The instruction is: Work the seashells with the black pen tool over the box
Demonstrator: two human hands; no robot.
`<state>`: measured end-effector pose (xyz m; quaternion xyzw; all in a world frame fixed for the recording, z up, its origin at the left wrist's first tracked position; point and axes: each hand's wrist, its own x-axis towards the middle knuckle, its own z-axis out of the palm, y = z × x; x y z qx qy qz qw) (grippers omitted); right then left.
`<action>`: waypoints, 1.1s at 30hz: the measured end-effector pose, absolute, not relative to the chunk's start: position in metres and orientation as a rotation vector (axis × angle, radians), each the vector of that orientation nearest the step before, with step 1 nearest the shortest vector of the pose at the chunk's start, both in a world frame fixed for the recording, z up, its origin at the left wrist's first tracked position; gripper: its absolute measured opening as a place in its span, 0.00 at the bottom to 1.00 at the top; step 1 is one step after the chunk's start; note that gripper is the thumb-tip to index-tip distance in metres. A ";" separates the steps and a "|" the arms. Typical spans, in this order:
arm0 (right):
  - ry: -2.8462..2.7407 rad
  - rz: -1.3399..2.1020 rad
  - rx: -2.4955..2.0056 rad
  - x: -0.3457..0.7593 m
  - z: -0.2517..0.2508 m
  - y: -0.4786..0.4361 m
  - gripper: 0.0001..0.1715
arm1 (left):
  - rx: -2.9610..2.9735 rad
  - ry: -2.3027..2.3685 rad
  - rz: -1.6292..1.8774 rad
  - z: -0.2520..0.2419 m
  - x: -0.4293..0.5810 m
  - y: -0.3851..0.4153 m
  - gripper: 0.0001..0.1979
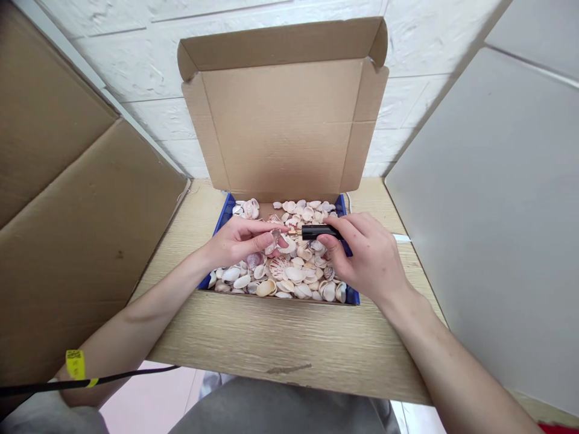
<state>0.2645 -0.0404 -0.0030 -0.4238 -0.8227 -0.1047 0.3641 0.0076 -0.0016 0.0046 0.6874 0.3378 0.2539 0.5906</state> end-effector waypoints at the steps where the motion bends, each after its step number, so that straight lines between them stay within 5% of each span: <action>1: -2.126 -0.249 -1.106 0.265 -0.003 -0.041 0.08 | 1.596 0.785 0.599 0.005 0.008 -0.002 0.25; 9: -2.198 -0.204 -1.080 0.266 -0.006 -0.040 0.09 | 1.569 0.791 0.647 0.000 0.007 0.000 0.26; 25: -2.076 -0.497 -0.873 0.262 0.001 -0.041 0.29 | 1.594 0.793 0.588 0.004 0.008 -0.001 0.25; 33: -2.096 -0.384 -0.964 0.262 -0.003 -0.040 0.22 | 1.568 0.780 0.557 0.002 0.008 0.000 0.25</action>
